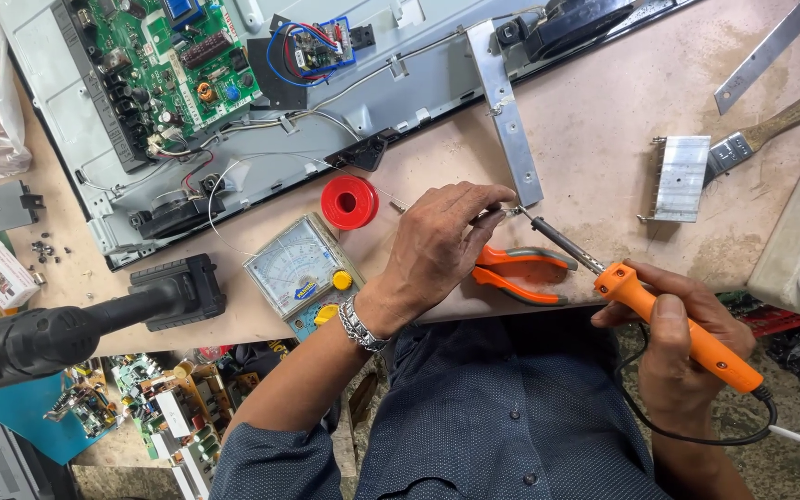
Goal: Repairing a television by soldering wires, cutting components, and reassembling internal parts on a workbench.
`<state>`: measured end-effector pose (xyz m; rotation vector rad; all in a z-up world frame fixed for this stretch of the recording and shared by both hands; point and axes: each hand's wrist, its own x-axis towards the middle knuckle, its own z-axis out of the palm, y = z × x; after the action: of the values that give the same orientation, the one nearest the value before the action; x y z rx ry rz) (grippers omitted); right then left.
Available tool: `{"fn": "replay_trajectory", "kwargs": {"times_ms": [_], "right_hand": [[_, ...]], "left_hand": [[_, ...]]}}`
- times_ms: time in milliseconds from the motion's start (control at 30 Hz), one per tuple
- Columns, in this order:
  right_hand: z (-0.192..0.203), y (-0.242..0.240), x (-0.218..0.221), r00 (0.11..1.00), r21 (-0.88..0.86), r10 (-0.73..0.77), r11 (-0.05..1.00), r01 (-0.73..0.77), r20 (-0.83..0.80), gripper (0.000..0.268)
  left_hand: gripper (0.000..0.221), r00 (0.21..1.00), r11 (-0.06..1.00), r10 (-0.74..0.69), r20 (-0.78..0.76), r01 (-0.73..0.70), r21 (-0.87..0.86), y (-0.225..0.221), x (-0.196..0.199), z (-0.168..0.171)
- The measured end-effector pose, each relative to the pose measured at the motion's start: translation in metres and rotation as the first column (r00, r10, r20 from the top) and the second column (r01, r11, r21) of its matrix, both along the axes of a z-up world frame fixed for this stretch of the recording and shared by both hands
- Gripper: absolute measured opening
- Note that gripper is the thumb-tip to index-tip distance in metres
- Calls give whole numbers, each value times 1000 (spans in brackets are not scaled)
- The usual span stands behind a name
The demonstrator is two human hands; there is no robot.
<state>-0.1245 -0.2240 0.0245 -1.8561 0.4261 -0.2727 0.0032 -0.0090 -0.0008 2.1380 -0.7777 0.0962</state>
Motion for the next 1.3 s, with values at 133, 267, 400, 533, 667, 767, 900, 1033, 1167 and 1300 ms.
{"fn": "replay_trajectory", "kwargs": {"times_ms": [133,267,400,533,667,767,900,1033,1167,1300], "right_hand": [[-1,1,1,1000,-11,12,1000,-12,19,35],[-5,1,0,1000,-19,-15,1000,15,1,33],[0,4,2,1000,-19,-20,1000,19,-20,34],[3,5,3,999,-9,-18,1000,18,-34,35],[-2,4,0,999,13,-32,999,32,-12,36],[-12,7,-2,982,125,-179,977,171,53,40],[-18,2,-4,980,116,-182,978,172,86,41],[-16,1,-3,988,90,-149,985,145,44,40],[-23,-3,-7,988,120,-151,982,146,33,39],[-39,-22,-28,985,231,-170,960,157,38,40]], "left_hand": [[19,1000,1000,-15,0,15,13,1,2,0],[17,1000,999,-8,2,8,37,1,2,-3],[17,1000,999,-11,3,11,33,1,2,-5],[16,1000,999,-12,-6,13,42,1,2,-5],[19,1000,999,-23,-10,24,49,1,2,-6],[19,1000,1000,-18,7,17,23,1,2,-3],[20,1000,1000,-16,16,16,-9,2,2,-3],[19,1000,1000,-9,4,9,15,2,3,-4],[19,1000,1000,-11,-2,11,-23,2,4,-2],[22,999,999,44,-17,-45,-29,5,3,1]]}}
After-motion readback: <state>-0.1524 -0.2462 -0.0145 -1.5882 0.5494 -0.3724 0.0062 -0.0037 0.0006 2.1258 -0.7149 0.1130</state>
